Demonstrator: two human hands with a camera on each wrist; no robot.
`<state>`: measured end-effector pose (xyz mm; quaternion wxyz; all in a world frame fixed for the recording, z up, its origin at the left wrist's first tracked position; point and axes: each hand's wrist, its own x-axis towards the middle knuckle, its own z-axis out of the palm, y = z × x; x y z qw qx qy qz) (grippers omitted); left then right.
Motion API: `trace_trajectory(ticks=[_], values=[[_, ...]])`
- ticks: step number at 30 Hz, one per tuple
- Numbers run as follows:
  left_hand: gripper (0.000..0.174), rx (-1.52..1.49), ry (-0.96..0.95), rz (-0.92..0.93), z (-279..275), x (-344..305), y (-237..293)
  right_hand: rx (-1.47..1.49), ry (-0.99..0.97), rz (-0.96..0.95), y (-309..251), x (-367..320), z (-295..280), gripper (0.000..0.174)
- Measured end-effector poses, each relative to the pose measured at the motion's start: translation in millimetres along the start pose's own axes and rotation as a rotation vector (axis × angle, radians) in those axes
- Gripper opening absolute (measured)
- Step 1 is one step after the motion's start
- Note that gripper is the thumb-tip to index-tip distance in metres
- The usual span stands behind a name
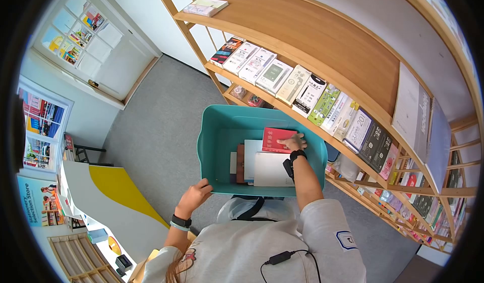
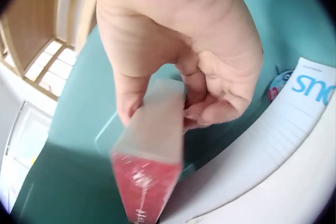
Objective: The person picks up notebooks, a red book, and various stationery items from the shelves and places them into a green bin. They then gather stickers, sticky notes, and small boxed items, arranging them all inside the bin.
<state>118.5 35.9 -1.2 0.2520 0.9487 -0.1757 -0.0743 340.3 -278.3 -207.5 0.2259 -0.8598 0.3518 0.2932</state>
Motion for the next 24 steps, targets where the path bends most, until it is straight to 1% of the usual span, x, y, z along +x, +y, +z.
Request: trace_trajectory(ticks=[1,2,3,4,6,7,9,10,11,13,14,16,17,19,20,22,23,24], values=[[0.015,-0.005,0.01,0.016,-1.6,2.1,1.2,0.001,0.006,0.002,7.1,30.4,17.9,0.108],[0.015,-0.01,0.011,0.023,-2.3,3.3,1.4,0.136,-0.161,-0.072,21.8,76.9,46.0,0.095],[0.015,0.0,0.003,0.028,-2.8,3.8,1.0,0.269,-0.326,-0.147,33.8,101.7,59.3,0.083],[0.015,0.011,-0.001,0.032,-3.3,5.0,0.5,0.269,-0.318,-0.145,37.2,98.2,55.7,0.083],[0.015,0.012,0.005,0.045,-5.3,6.8,0.7,0.483,-0.477,-0.167,37.7,85.2,49.4,0.06],[0.015,0.019,0.009,0.053,-5.7,7.6,0.3,0.478,-0.475,-0.17,33.7,71.7,37.0,0.06],[0.015,0.028,0.014,0.056,-5.3,7.3,-1.4,0.518,-0.623,-0.211,26.0,41.9,11.5,0.055],[0.015,0.038,0.012,0.062,-5.0,6.8,-2.0,0.387,-0.469,-0.247,22.4,55.1,26.2,0.055],[0.015,0.037,0.017,0.057,-4.6,6.3,-2.3,0.381,-0.47,-0.251,26.4,69.6,33.4,0.055],[0.014,0.049,0.017,0.058,-3.7,6.2,-2.6,0.138,-0.379,-0.275,3.8,12.4,-9.7,0.048],[0.014,0.047,0.021,0.053,-3.4,6.6,-2.2,0.131,-0.379,-0.278,-2.5,9.5,-17.4,0.048],[0.014,0.04,0.018,0.055,-5.3,5.6,-1.7,-0.053,-0.326,-0.211,-8.7,8.9,-20.7,0.058],[0.014,0.042,0.017,0.051,-5.8,5.3,-2.1,-0.054,-0.329,-0.213,-7.5,14.9,-13.6,0.058],[0.014,0.022,0.034,0.067,-5.4,6.0,-2.9,0.206,-0.424,-0.218,-0.1,45.9,14.5,0.055],[0.014,0.022,0.036,0.065,-5.7,5.7,-3.9,0.203,-0.424,-0.219,1.2,52.2,23.5,0.055],[0.013,0.018,0.021,0.075,-1.7,4.1,-4.5,0.596,-0.721,-0.228,4.3,57.6,26.9,0.04],[0.013,0.009,0.028,0.067,-0.2,3.1,-5.2,0.582,-0.72,-0.227,3.8,61.4,27.4,0.04],[0.013,0.015,0.018,0.071,0.4,2.1,-6.7,0.602,-0.752,-0.223,-1.7,60.4,26.6,0.034]])
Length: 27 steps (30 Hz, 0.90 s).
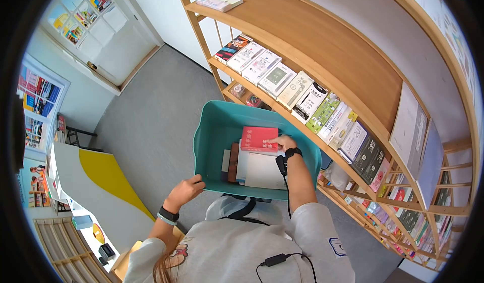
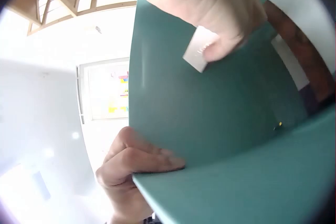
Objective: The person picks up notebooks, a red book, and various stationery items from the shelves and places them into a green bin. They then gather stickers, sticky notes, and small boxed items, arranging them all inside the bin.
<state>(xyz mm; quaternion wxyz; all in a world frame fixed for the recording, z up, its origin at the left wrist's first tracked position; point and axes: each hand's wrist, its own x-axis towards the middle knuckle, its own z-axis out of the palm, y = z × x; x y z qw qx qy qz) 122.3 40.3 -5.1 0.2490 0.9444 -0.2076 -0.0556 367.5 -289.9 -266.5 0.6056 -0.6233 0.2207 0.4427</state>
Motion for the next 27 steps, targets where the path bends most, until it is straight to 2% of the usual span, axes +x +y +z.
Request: trace_trajectory(ticks=[1,3,5,6,9,13,15,16,17,19,23,25,26,27], values=[[0.013,0.005,-0.013,0.003,0.7,-1.0,-0.5,0.027,-0.03,0.007,-5.0,-0.1,6.1,0.029],[0.013,0.005,-0.003,-0.002,0.6,-0.2,-0.1,-0.029,-0.034,0.001,-35.9,-45.1,31.4,0.025],[0.013,0.003,0.007,-0.004,-0.3,-0.1,0.4,-0.174,-0.204,-0.026,-57.4,-80.1,50.9,0.019],[0.013,0.009,-0.002,-0.002,-1.5,0.2,1.0,-0.16,-0.209,-0.018,-67.7,-105.6,71.5,0.02],[0.013,0.018,-0.004,0.006,-2.2,1.6,0.6,-0.141,-0.286,0.062,-68.8,-121.7,118.4,0.02],[0.012,0.026,-0.002,-0.006,-5.9,0.6,-0.2,-0.062,-0.203,-0.04,-58.3,-137.8,173.6,0.023],[0.012,0.032,0.007,0.002,-6.0,0.2,1.3,-0.083,-0.134,-0.085,-50.0,-122.9,184.2,0.041],[0.011,0.035,0.016,0.017,-6.2,-0.2,1.0,-0.11,-0.091,-0.092,-50.4,-121.4,187.1,0.057],[0.011,0.034,0.018,0.013,-5.9,-1.2,0.0,-0.114,-0.093,-0.091,-48.5,-121.0,190.1,0.057],[0.011,0.037,0.033,-0.005,-1.9,-2.6,-1.1,-0.021,-0.002,-0.187,-48.1,-135.8,198.4,0.062],[0.014,0.043,0.034,-0.018,0.2,-3.3,-5.4,0.034,0.062,-0.196,-46.4,-152.0,211.1,0.061],[0.014,0.03,0.037,0.02,-1.4,-2.4,-5.7,0.354,0.031,-0.187,-45.2,-158.6,216.9,0.055],[0.014,0.027,0.034,0.015,-2.3,-2.4,-5.2,0.51,-0.069,-0.099,-32.7,-140.2,215.1,0.042],[0.013,0.034,0.029,0.025,-4.4,-1.0,-5.8,0.513,-0.068,-0.096,-17.7,-124.0,215.7,0.042]])
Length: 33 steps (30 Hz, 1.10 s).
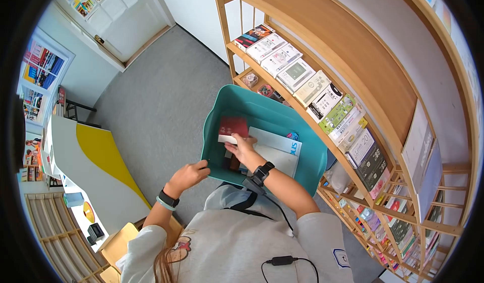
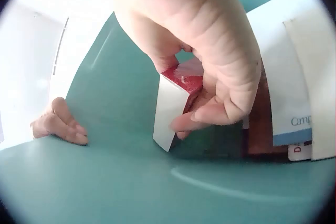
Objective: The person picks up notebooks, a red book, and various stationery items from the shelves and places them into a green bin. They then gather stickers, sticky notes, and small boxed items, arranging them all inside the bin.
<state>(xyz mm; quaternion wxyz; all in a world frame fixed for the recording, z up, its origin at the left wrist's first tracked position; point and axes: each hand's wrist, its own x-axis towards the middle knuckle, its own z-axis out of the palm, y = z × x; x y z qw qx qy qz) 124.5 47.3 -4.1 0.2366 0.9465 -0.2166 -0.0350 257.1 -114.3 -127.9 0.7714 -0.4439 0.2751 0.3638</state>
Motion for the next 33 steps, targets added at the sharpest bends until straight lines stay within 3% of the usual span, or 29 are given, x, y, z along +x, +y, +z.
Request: trace_trajectory(ticks=[2,3,7,11,14,16,19,22,28,33], values=[[0.013,0.01,-0.005,0.017,-1.6,3.0,-2.3,0.225,-0.151,0.185,27.6,17.6,-9.6,0.043],[0.013,0.019,-0.016,0.028,-0.9,3.2,-3.6,0.192,-0.045,0.183,25.8,4.8,-2.7,0.037],[0.014,0.029,-0.033,0.051,1.6,2.5,-5.0,0.152,-0.034,0.319,22.3,5.3,-8.4,0.038],[0.015,0.01,-0.016,0.024,-0.4,4.9,-4.4,0.128,-0.061,0.334,23.0,1.8,-7.4,0.036],[0.015,0.0,-0.018,0.028,-0.2,5.6,-6.3,-0.093,-0.055,0.194,25.2,-8.3,-3.6,0.035],[0.014,0.029,-0.042,0.019,-1.5,5.6,-5.8,-0.253,-0.033,0.328,19.6,-13.6,-4.8,0.033],[0.014,0.053,-0.057,0.014,3.0,2.7,-8.5,-0.338,-0.084,0.38,12.3,-19.1,-5.7,0.024],[0.013,0.035,-0.054,0.005,4.0,1.6,-8.2,-0.516,-0.197,0.491,7.7,-12.7,-8.1,0.03],[0.014,0.014,-0.065,-0.004,0.4,3.7,-8.4,-0.711,-0.395,0.41,-9.8,-16.6,-6.9,0.031],[0.011,0.029,-0.067,0.011,0.7,3.0,-4.7,-0.664,-0.316,0.337,-0.5,-13.5,-10.5,0.025]])
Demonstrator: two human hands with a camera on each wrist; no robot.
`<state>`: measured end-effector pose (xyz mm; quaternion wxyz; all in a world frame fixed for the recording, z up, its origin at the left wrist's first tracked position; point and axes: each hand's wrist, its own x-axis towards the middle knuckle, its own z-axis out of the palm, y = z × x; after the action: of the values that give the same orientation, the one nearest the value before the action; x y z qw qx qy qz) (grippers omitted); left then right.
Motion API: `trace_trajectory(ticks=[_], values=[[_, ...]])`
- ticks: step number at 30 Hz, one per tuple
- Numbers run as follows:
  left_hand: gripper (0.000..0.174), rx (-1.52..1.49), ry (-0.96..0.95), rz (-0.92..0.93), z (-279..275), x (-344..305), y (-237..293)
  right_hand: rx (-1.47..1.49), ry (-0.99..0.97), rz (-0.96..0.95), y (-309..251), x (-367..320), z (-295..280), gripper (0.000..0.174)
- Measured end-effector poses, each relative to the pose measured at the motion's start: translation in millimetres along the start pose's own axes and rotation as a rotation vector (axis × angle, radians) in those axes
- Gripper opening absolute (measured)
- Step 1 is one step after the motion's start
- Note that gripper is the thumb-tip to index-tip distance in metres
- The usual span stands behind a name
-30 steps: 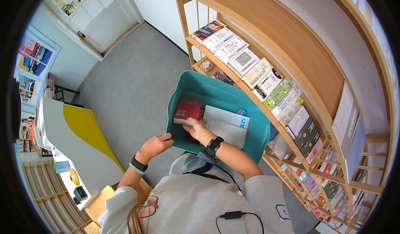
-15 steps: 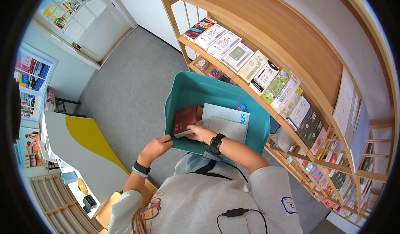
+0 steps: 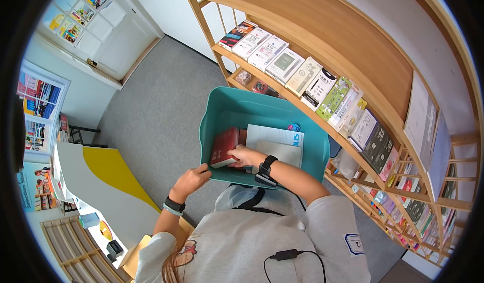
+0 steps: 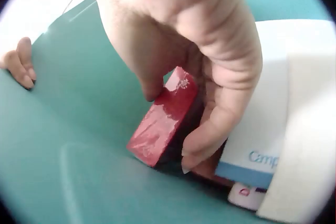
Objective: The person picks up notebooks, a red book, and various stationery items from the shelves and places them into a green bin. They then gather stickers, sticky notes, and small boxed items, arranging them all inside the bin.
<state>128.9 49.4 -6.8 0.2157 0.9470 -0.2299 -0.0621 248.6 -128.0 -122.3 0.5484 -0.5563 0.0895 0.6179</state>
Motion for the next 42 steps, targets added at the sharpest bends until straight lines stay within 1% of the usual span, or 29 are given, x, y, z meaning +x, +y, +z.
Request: trace_trajectory(ticks=[1,4,5,8,10,11,13,14,15,16,17,19,20,22,23,25,26,27,28,29,31,32,33,35,36,38,39,41,42], values=[[0.011,-0.002,0.006,0.003,-0.2,1.0,0.2,0.031,0.043,-0.008,2.7,1.5,2.7,0.022],[0.011,0.034,-0.006,0.022,1.5,0.6,-0.7,0.076,0.025,0.005,4.7,10.6,9.3,0.017],[0.011,0.038,-0.011,0.027,1.4,0.2,-0.8,0.082,0.024,0.0,4.6,12.0,6.5,0.017],[0.011,0.039,-0.015,0.053,-0.2,0.1,-1.5,0.131,-0.06,0.014,3.2,12.1,-0.7,0.021],[0.011,0.018,0.007,0.041,1.2,0.2,-0.3,0.17,-0.009,-0.113,4.6,8.7,-0.8,0.024],[0.011,0.017,0.002,0.045,2.0,-0.3,0.1,0.176,-0.007,-0.113,6.0,7.5,0.2,0.024],[0.017,0.003,-0.02,0.002,3.3,-2.1,0.9,0.144,0.045,-0.249,2.1,-3.2,8.0,0.023],[0.017,0.005,-0.025,0.004,3.4,-2.1,1.4,0.149,0.045,-0.251,8.7,10.4,0.5,0.023],[0.017,0.023,-0.02,0.015,3.1,-1.8,2.2,0.007,-0.009,-0.175,19.4,34.1,-12.7,0.025],[0.017,0.042,-0.015,0.027,2.3,-1.3,2.0,-0.134,-0.062,-0.101,20.9,40.1,-17.3,0.027],[0.017,0.047,-0.019,0.032,1.7,-0.9,1.3,-0.13,-0.061,-0.107,25.6,43.5,-21.9,0.027],[0.017,0.012,-0.011,0.016,2.9,-0.5,0.8,-0.292,0.03,-0.116,23.9,31.3,-22.8,0.031],[0.017,0.013,-0.012,0.022,4.0,-0.6,0.7,-0.288,0.034,-0.118,23.7,28.7,-21.5,0.031],[0.018,-0.019,0.0,-0.016,5.8,-1.9,1.0,-0.26,-0.06,-0.067,23.4,24.0,-15.2,0.038],[0.018,-0.019,-0.004,-0.01,6.3,-2.8,2.2,-0.253,-0.057,-0.069,23.6,21.8,-11.2,0.038],[0.019,0.001,-0.018,-0.023,5.7,-2.9,3.5,-0.389,-0.061,-0.203,16.7,9.9,-0.1,0.041],[0.019,0.006,-0.024,-0.015,5.2,-2.4,4.1,-0.38,-0.057,-0.21,26.0,31.3,-5.6,0.041],[0.018,0.02,-0.004,0.006,4.8,-1.5,4.6,-0.711,0.085,-0.323,39.3,67.6,-15.7,0.044],[0.017,0.034,0.014,0.026,4.5,-1.6,4.9,-1.04,0.233,-0.431,47.2,89.5,-20.6,0.047],[0.017,0.039,0.007,0.031,5.5,-2.6,4.8,-1.031,0.235,-0.436,44.3,86.8,-20.6,0.047],[0.019,0.024,-0.014,-0.023,8.3,-4.1,3.0,-0.898,0.297,-0.204,30.1,62.1,-22.1,0.05],[0.019,0.026,-0.02,-0.022,8.4,-4.4,2.8,-0.761,0.308,-0.198,21.4,36.9,-17.4,0.044],[0.018,0.02,0.001,-0.001,8.9,-3.9,2.9,-0.759,0.308,-0.199,14.0,23.8,-15.3,0.044],[0.018,0.013,0.019,0.02,9.5,-4.4,3.1,-0.546,0.244,-0.076,7.8,10.3,-13.9,0.043],[0.018,0.007,0.018,0.019,9.6,-4.4,3.1,-0.543,0.244,-0.075,16.8,22.7,-20.8,0.043],[0.019,0.003,0.014,0.026,8.9,-3.9,2.0,-0.417,0.074,-0.072,39.0,59.9,-40.2,0.038],[0.019,0.006,0.015,0.027,8.8,-3.6,1.6,-0.411,0.081,-0.077,34.9,49.1,-39.4,0.038],[0.019,0.009,0.01,0.045,8.8,-0.9,1.3,-0.24,-0.121,-0.167,21.8,10.2,-33.2,0.042],[0.019,0.005,0.002,0.034,8.6,0.1,1.9,-0.229,-0.112,-0.171,27.0,15.3,-34.6,0.042]])
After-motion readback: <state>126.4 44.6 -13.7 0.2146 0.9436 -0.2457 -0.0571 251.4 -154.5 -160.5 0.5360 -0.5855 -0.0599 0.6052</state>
